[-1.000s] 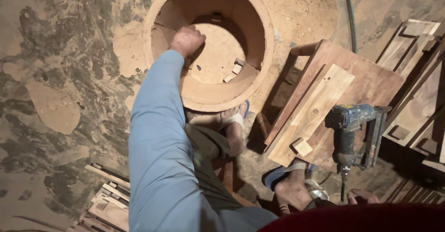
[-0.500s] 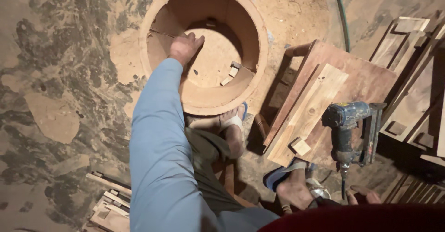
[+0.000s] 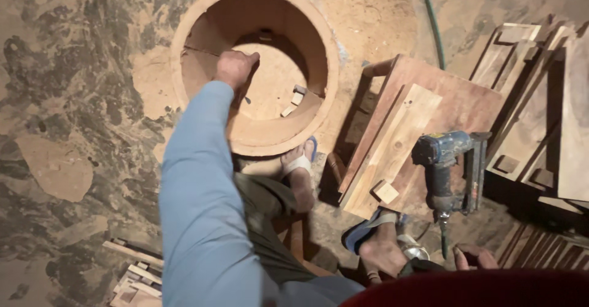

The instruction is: The person applies glue to small wooden blocks and attaches them to a larger wooden plank using a pneumatic nail gun. The person repeats this process multiple times, creating a series of attached blocks along the plank.

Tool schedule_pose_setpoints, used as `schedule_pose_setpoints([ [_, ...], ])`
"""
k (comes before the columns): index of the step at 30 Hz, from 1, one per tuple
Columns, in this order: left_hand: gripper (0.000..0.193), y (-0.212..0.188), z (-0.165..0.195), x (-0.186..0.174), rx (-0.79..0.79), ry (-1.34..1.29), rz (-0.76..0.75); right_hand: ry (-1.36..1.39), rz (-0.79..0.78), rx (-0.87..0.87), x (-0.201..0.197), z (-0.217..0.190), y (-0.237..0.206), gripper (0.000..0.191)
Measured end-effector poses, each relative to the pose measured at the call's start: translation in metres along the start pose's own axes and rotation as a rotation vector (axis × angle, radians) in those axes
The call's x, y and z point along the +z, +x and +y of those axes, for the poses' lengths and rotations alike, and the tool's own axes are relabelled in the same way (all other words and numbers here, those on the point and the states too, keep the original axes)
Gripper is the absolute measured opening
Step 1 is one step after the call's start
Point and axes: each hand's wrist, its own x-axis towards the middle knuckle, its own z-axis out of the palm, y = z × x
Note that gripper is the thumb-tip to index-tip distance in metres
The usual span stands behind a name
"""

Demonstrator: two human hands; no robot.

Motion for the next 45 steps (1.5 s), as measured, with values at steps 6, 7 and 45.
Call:
schedule_pose_setpoints([
  [6,0.066,-0.01,0.071,-0.155,0.219,-0.344,-0.099,-0.123,-0.078,-0.007,-0.028,-0.055,0.009,0.016],
  [7,0.074,-0.02,0.096,-0.176,0.282,-0.405,-0.162,-0.192,-0.103,-0.008,-0.035,-0.064,0.011,0.017],
  [45,0.069,-0.294,0.488,-0.126,0.457,-2.288,-0.216,0.521,0.077,-0.498,-0.124,-0.189,-0.084,0.045],
])
